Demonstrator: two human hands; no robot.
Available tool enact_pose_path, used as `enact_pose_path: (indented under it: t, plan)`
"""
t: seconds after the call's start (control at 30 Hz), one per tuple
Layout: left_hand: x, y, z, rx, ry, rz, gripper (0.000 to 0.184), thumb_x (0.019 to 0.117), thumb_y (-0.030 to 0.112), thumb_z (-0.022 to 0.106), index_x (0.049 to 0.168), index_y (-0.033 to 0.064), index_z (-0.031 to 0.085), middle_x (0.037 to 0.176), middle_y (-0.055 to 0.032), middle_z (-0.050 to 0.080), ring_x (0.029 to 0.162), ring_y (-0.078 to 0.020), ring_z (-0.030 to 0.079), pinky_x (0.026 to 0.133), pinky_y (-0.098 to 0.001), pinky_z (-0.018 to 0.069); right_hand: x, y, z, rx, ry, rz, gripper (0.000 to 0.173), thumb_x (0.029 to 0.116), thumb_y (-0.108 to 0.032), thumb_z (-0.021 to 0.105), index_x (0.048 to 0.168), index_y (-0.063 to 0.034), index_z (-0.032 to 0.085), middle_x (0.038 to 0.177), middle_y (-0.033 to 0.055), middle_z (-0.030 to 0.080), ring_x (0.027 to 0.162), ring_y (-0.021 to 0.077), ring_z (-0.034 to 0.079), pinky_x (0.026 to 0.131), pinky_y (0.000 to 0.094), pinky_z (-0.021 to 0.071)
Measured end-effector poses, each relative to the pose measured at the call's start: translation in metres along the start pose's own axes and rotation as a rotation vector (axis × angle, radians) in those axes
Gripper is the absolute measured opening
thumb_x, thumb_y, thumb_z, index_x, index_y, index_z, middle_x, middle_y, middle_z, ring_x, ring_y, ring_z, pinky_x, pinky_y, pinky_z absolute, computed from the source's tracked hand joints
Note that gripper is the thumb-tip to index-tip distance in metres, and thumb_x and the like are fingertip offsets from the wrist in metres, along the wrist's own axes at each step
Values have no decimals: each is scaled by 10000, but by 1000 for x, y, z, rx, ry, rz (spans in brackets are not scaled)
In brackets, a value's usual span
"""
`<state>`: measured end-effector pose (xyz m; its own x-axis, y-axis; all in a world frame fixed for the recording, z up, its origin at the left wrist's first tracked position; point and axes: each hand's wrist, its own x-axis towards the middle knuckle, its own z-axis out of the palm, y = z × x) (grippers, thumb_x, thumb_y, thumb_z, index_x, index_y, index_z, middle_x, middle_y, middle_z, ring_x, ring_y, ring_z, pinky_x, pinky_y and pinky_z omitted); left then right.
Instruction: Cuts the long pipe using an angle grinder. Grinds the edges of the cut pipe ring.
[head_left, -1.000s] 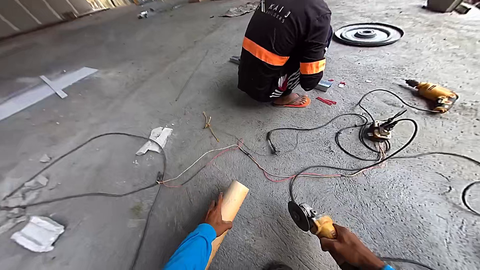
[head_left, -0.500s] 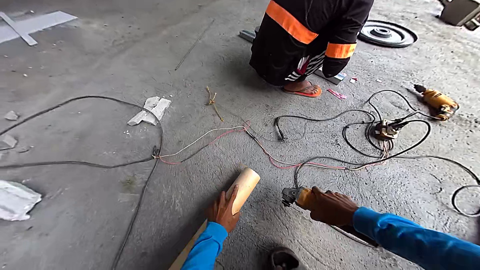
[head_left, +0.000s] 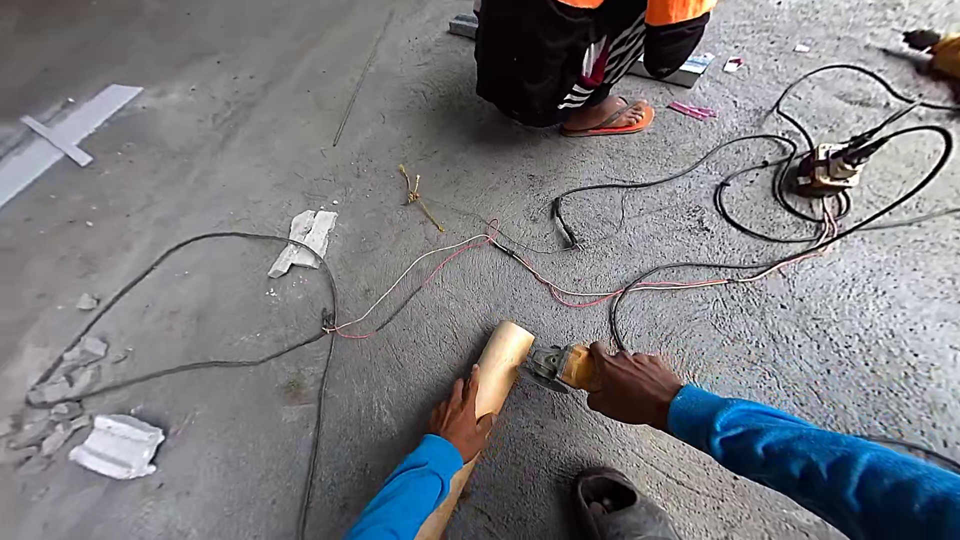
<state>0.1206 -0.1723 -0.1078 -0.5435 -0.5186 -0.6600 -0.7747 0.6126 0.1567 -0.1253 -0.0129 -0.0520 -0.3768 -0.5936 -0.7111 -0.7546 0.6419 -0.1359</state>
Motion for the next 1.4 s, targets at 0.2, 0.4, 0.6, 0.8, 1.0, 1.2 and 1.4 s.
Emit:
enact_pose_path:
  t: [0.2,0.4,0.6,0.8,1.0,1.2,1.4]
  plan:
    - [-4,-4,-19,172,-174,53,951,970,546,604,1666,272,17,1578,-184,409,1206,-397,630,966,-589,532,-4,12,14,77,22,-13,641,828,-468,720,1315,-99,524,989,141,711,966,358,701,817,573,536]
    - [13,12,-5,82,-127,-14,1049,932,607,619,1664,235,-33,1537,-266,423,1195,-432,624,984,-592,518,-3,23,16,102,-49,-13,765,814,-554,710,1367,-69,500,1087,190,696,1065,396,675,878,610,518]
    - [3,17,0,-9,-24,-38,999,908,519,649,1665,312,32,1471,-243,507,1203,-428,611,970,-613,497,-1,19,10,35,-97,-6,854,789,-584,723,1418,-67,466,1157,223,679,1115,422,657,907,642,511]
    - [-3,22,1,-67,10,-34,966,931,484,636,1663,151,100,1490,-264,482,1206,-449,605,968,-610,492,5,25,-3,-9,-60,63,896,756,-586,754,1441,-90,460,1176,211,682,1130,410,657,922,623,519]
    - [1,23,1,-71,-1,-60,959,929,513,625,1631,36,179,1517,-246,470,1237,-425,599,988,-579,494,17,30,-8,-12,-59,69,853,742,-581,767,1389,-92,500,1146,187,694,1104,384,672,918,612,528]
    - [1,23,2,-64,8,-69,972,921,516,640,1628,31,182,1524,-245,465,1239,-415,603,985,-568,500,22,23,-9,2,-93,47,866,746,-585,769,1404,-91,498,1174,192,687,1123,382,665,938,613,521]
    - [1,24,1,-43,1,-79,975,918,528,636,1625,28,188,1516,-235,478,1234,-407,609,978,-564,505,21,19,-11,-4,-93,44,859,743,-581,775,1392,-90,501,1180,194,680,1128,384,659,933,612,522]
